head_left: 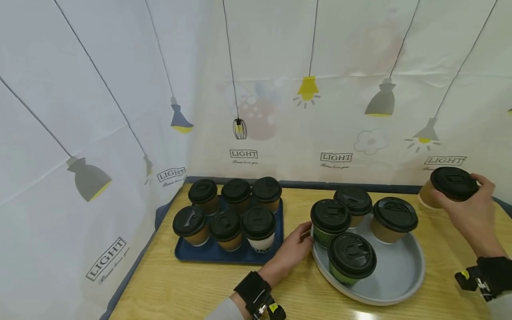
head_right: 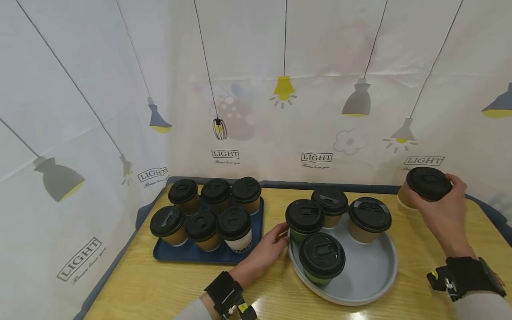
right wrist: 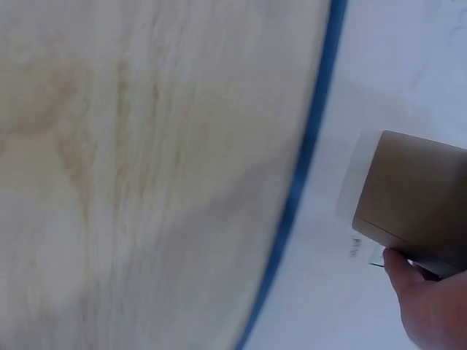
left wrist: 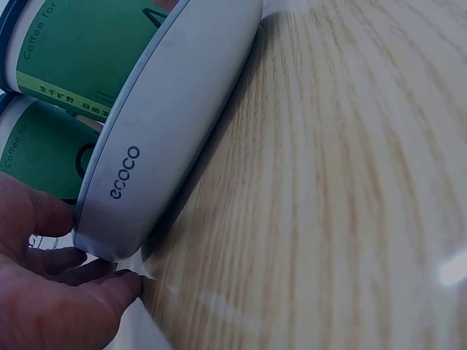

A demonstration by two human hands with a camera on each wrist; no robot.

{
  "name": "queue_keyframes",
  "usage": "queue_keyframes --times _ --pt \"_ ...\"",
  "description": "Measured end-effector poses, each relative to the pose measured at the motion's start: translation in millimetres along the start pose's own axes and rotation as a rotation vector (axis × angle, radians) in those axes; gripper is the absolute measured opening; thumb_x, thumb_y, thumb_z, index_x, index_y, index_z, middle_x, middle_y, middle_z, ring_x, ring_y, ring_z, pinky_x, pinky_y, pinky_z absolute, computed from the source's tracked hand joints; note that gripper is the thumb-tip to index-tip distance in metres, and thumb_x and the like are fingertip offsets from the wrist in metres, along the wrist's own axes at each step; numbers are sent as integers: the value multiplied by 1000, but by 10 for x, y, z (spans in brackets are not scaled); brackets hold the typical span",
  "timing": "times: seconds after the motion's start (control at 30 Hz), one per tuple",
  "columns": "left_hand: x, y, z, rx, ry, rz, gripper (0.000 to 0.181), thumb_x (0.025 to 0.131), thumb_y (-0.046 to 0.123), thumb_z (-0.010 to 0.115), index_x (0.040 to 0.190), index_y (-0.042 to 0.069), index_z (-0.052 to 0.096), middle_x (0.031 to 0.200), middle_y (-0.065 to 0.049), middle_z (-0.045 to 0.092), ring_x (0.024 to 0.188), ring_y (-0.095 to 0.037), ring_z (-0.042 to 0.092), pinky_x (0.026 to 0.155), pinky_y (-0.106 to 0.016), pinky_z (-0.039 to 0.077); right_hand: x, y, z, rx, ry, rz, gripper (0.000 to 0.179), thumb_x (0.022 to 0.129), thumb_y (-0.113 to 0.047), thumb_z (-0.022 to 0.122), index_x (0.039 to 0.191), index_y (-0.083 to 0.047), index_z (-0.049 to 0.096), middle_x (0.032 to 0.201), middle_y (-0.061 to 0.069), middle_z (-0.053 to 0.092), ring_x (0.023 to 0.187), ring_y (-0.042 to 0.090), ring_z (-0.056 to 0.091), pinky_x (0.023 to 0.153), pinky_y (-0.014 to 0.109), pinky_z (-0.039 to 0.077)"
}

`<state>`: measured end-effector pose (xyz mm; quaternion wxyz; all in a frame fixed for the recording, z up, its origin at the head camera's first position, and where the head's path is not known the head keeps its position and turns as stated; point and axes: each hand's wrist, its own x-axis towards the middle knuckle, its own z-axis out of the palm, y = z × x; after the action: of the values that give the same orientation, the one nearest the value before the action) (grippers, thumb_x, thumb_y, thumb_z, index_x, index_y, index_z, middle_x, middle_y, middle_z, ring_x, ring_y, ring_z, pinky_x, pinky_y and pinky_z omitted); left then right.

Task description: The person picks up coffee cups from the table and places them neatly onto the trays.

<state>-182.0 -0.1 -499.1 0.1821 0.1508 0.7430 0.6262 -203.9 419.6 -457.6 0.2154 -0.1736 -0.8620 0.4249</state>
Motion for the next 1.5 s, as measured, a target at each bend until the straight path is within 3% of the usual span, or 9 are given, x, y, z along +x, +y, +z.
queue_keyframes --times 0.1,0.13,0.23,0.27,0.5,0.83,1.03,1.4,1.5 --pt "-3 -15 -13 -10 2 -9 49 111 18 43 159 9 39 163 -11 38 149 -32 39 117 -41 39 -130 -59 -68 -34 42 -32 95 98 -37 68 164 -11 4 155 39 25 117 51 49 99 57 44" --pt "-5 -19 -19 -11 1 -8 49 111 18 43 159 9 38 163 -12 37 149 -32 39 117 -41 39 -169 -78 -94 -48 52 -40 94 98 -35 68 164 -11 6 152 39 29 108 40 54 92 49 47" --pt "-15 -17 -47 -10 -2 -10 50 111 19 42 159 9 38 164 -12 37 149 -32 38 117 -42 39 -292 -180 -168 -98 64 -45 92 97 -34 69 163 -11 9 150 36 34 91 13 46 75 27 38" --pt "-19 -13 -57 -10 -3 -11 50 111 19 42 160 9 38 164 -12 36 149 -32 38 117 -42 39 -334 -225 -201 -94 50 -52 93 96 -31 69 163 -9 8 150 37 34 94 18 49 77 25 37" --pt "-19 -8 -99 -23 -16 -17 50 112 20 41 161 9 36 165 -13 35 150 -33 36 118 -44 37 -625 -427 -326 -44 57 -133 90 94 -22 73 162 -11 15 146 33 38 94 -15 30 85 9 34" --pt "-7 7 -75 -21 -28 -3 50 112 18 41 160 7 36 165 -16 34 150 -35 35 119 -45 37 -1010 -551 -398 54 18 -223 91 91 -6 74 162 -19 19 136 0 39 109 -16 36 86 -3 31" --pt "-2 15 -54 -23 -28 9 50 112 16 41 160 4 36 164 -17 34 150 -37 35 119 -46 37 -1180 -623 -402 77 -24 -316 95 81 9 77 159 -12 26 121 -23 37 99 -15 45 78 -1 39" --pt "-14 27 -17 -51 -30 18 49 112 15 41 160 7 36 165 -15 34 150 -35 35 119 -45 36 -1441 -604 -388 72 -93 -397 105 71 15 84 157 -8 28 123 -22 42 99 -17 49 77 -1 42" --pt "-16 27 -10 -59 -33 20 49 112 14 42 160 7 36 165 -15 34 150 -34 35 119 -44 36 -1538 -576 -351 48 -121 -378 105 72 11 87 157 -3 27 127 -3 49 101 -19 47 75 -1 42"
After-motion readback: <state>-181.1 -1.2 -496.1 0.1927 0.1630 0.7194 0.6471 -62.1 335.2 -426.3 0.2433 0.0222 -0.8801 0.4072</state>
